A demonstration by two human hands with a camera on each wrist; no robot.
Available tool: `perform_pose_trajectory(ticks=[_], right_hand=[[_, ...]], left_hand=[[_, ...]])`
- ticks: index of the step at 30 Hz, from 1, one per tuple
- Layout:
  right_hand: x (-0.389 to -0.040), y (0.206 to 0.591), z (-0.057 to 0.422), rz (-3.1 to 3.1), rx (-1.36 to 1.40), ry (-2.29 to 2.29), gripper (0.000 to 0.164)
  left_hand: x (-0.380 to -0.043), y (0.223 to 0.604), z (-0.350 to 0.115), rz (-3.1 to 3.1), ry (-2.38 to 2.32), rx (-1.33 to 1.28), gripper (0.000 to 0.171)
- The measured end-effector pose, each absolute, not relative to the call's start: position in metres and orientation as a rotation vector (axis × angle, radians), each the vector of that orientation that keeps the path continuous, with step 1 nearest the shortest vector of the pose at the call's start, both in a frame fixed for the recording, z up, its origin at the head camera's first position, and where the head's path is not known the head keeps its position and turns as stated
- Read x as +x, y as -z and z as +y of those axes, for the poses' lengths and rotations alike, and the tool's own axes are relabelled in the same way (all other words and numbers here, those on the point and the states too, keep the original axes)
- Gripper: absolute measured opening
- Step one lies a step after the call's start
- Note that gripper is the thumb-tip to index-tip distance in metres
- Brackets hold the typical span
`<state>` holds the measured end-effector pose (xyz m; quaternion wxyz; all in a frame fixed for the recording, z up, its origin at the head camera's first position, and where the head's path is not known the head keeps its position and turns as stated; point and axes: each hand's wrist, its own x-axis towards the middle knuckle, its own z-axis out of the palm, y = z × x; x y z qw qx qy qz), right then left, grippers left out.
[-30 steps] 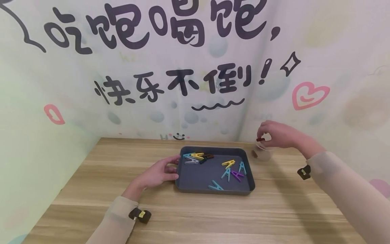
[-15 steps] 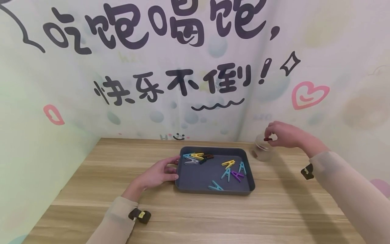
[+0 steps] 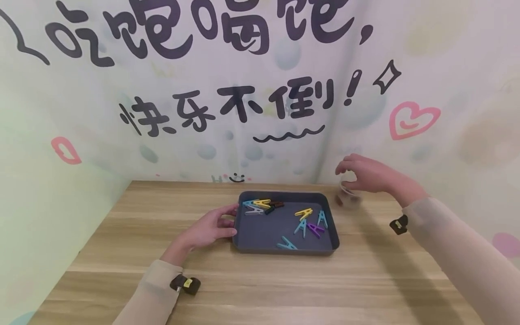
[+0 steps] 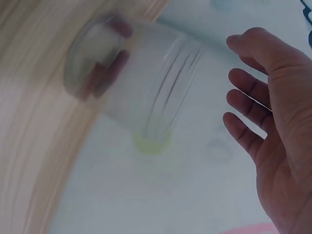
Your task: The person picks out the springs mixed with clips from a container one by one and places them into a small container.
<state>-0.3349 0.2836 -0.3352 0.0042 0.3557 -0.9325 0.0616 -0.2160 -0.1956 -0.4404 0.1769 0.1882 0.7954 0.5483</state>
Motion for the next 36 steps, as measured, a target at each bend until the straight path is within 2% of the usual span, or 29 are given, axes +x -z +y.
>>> perform_pose_trajectory(ticks=[20, 36], right_hand=[[-0.338, 0.343, 0.178, -2.79, 1.52, -0.041, 0.027], [-0.345, 0.368, 0.126, -2.768, 1.67, 0.167, 0.024]], left_hand=[[-0.22, 0.441, -0.193, 2.275, -1.537, 0.555, 0.074], [-0.221, 0.443, -0.195, 2.265, -1.543, 0.561, 0.076]])
